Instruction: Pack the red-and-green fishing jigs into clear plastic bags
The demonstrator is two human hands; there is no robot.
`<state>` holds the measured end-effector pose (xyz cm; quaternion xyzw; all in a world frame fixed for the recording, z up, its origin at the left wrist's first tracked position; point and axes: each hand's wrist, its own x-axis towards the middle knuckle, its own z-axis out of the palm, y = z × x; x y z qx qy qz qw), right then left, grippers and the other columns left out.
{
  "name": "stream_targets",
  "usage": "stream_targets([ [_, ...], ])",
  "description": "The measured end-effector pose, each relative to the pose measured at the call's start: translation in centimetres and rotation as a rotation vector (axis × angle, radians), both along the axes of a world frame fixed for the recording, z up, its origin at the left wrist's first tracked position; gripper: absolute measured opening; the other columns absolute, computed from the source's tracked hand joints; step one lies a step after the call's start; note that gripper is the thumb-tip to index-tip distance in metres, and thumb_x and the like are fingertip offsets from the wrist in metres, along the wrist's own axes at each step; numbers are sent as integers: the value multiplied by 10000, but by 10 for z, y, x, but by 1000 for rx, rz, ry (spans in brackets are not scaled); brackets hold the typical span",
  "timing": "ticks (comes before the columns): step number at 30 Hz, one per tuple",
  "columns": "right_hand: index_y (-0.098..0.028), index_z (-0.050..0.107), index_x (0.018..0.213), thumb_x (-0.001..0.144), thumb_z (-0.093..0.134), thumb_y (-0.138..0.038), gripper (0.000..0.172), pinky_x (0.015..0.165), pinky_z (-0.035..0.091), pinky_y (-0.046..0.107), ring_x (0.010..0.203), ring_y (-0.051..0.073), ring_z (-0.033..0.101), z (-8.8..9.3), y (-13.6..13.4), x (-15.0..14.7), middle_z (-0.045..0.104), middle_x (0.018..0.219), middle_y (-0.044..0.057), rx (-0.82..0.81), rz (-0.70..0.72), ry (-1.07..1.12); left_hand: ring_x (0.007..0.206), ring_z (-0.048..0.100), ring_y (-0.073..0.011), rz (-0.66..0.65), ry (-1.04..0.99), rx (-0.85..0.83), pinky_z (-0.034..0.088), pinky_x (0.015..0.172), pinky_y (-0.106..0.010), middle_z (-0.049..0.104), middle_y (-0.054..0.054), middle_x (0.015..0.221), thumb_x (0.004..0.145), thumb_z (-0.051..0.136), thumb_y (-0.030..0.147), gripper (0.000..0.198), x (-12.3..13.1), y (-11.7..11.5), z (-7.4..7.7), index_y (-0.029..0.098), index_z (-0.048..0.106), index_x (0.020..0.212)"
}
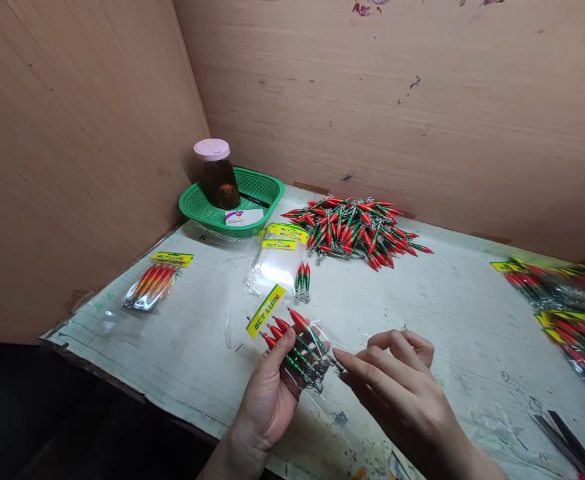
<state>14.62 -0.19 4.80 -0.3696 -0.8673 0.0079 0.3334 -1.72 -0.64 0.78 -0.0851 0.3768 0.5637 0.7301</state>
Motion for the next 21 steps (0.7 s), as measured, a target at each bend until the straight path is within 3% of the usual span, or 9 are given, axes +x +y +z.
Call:
stream_targets([
  [7, -196, 588, 797, 837, 579, -55, 146, 715, 284, 340, 673, 133, 516, -2, -1, -8, 627, 650, -32, 2, -88, 119, 763, 707, -207, -27, 47, -21, 588, 696, -325, 731, -113, 917, 845, 606, 164, 189, 0, 0, 0, 98, 647, 1017],
  [15, -201, 611, 860, 821, 589, -59, 149, 706, 297, 341, 704, 145, 540, -3, -3, -16, 673, 724, -18, 59, -79, 87, 749, 699, -189, 72, 29, -45, 581, 728, -312, 728, -111, 891, 797, 663, 150, 163, 0, 0, 0, 100, 659, 952],
  [21, -209, 618, 811, 784, 653, -66, 150, 688, 293, 343, 701, 153, 556, -10, -8, -17, 699, 714, -29, 130, -168, 115, 735, 691, -176, 70, 49, -60, 579, 742, -325, 722, -98, 862, 804, 643, 117, 188, 0, -1, 0, 89, 665, 989],
])
